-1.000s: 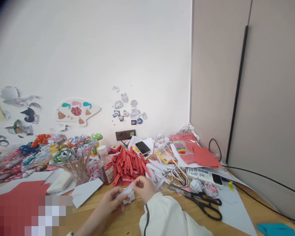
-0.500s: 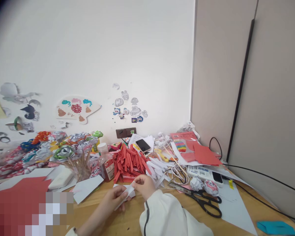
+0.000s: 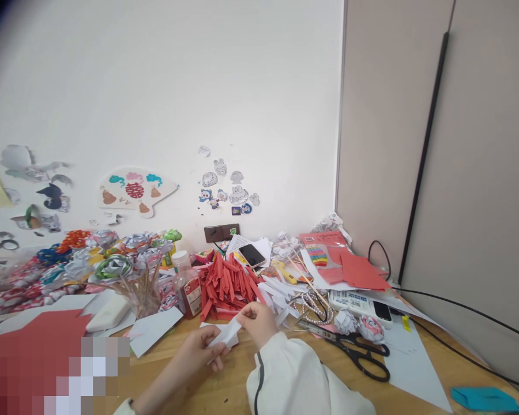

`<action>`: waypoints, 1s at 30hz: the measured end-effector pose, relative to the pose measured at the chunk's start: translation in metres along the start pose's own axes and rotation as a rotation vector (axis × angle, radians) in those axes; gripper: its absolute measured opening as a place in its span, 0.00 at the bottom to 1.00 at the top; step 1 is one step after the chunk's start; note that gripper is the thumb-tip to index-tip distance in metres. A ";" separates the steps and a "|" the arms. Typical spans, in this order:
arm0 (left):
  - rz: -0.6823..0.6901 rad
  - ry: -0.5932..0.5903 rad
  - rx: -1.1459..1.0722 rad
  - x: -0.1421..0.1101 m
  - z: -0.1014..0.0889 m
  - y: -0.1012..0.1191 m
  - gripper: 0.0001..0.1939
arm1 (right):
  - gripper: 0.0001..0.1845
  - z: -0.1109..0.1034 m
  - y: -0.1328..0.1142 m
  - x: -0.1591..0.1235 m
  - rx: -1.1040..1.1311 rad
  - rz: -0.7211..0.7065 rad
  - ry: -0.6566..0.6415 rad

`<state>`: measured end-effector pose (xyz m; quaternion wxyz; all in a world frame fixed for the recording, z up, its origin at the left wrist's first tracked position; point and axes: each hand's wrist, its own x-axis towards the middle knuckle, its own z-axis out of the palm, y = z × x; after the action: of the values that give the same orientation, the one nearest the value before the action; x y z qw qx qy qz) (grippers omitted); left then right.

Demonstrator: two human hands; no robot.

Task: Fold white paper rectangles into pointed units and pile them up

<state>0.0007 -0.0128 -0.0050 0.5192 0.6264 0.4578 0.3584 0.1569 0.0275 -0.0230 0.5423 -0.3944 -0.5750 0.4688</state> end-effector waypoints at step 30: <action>-0.077 0.013 -0.231 -0.004 0.000 0.017 0.17 | 0.22 -0.010 -0.017 0.000 0.284 0.134 -0.127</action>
<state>0.0027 -0.0172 0.0114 0.5984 0.5421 0.4405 0.3924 0.1674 0.0242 -0.0073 0.5227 -0.3207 -0.5086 0.6043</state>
